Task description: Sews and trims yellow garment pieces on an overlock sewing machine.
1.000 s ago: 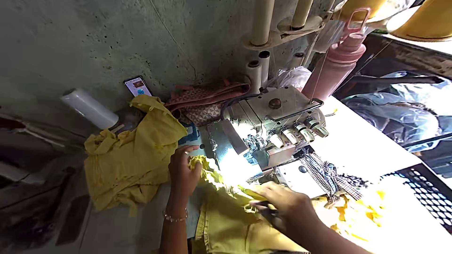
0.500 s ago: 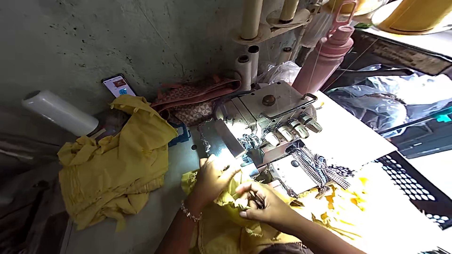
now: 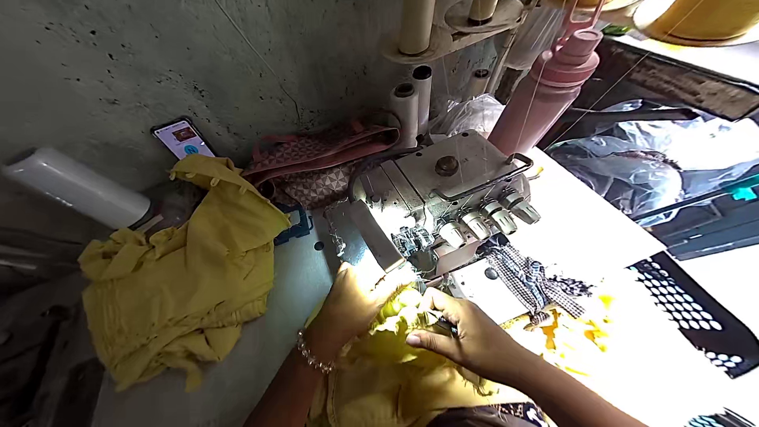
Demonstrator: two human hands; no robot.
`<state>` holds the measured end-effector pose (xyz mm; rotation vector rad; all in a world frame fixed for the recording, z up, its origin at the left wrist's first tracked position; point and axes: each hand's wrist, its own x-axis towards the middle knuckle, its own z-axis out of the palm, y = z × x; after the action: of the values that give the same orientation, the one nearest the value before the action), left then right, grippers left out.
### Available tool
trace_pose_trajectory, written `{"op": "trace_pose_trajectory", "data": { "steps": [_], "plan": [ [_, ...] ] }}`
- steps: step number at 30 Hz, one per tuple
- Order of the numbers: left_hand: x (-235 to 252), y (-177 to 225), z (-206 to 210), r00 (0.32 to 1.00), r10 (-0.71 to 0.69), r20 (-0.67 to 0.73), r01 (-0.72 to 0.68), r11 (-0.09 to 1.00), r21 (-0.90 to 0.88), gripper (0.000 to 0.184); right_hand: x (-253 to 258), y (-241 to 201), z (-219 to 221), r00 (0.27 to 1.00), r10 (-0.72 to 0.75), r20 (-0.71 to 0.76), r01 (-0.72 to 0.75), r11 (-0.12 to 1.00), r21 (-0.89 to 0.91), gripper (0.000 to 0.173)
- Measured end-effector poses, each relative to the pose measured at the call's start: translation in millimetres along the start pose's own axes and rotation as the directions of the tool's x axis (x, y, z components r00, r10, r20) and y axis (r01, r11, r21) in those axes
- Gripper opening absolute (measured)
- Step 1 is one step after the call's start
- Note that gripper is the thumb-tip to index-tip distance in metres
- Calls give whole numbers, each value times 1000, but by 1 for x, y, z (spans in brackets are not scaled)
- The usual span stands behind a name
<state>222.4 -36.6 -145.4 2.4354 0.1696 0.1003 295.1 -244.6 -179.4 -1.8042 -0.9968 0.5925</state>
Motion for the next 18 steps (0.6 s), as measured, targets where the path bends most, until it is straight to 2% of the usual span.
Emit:
{"op": "trace_pose_trajectory", "data": {
  "steps": [3, 6, 9, 12, 14, 15, 17, 18],
  "plan": [
    [3, 0, 3, 996, -85, -7, 84, 996, -41, 38, 4, 0, -17, 990, 89, 110, -107, 979, 173, 37],
    [5, -4, 4, 993, -116, 10, 116, 990, -78, 35, 6, 6, -22, 994, 90, 70, -111, 896, 431, 16],
    [5, -5, -2, 989, -69, 128, 83, 990, -110, 35, 8, 14, -20, 990, 141, -10, -112, 826, 553, 12],
    [5, -2, -13, 966, -39, 256, 77, 987, -141, 28, 10, 15, -17, 984, 180, -19, -134, 794, 593, 10],
    [4, -3, -14, 975, -26, 222, 55, 990, -129, 27, 10, 15, -15, 987, 155, -38, -109, 827, 552, 4],
    [3, -5, -12, 982, -16, 189, 39, 992, -122, 28, 9, 14, -14, 993, 106, -61, -65, 878, 475, 8],
    [1, -8, -5, 996, 10, 90, -3, 997, -75, 30, -2, 7, -7, 987, -95, -126, 118, 976, 184, 24],
    [0, -8, -2, 1000, 14, 25, -13, 999, -43, 32, -7, 2, -2, 962, -229, -147, 241, 968, 68, 25]
  ]
}}
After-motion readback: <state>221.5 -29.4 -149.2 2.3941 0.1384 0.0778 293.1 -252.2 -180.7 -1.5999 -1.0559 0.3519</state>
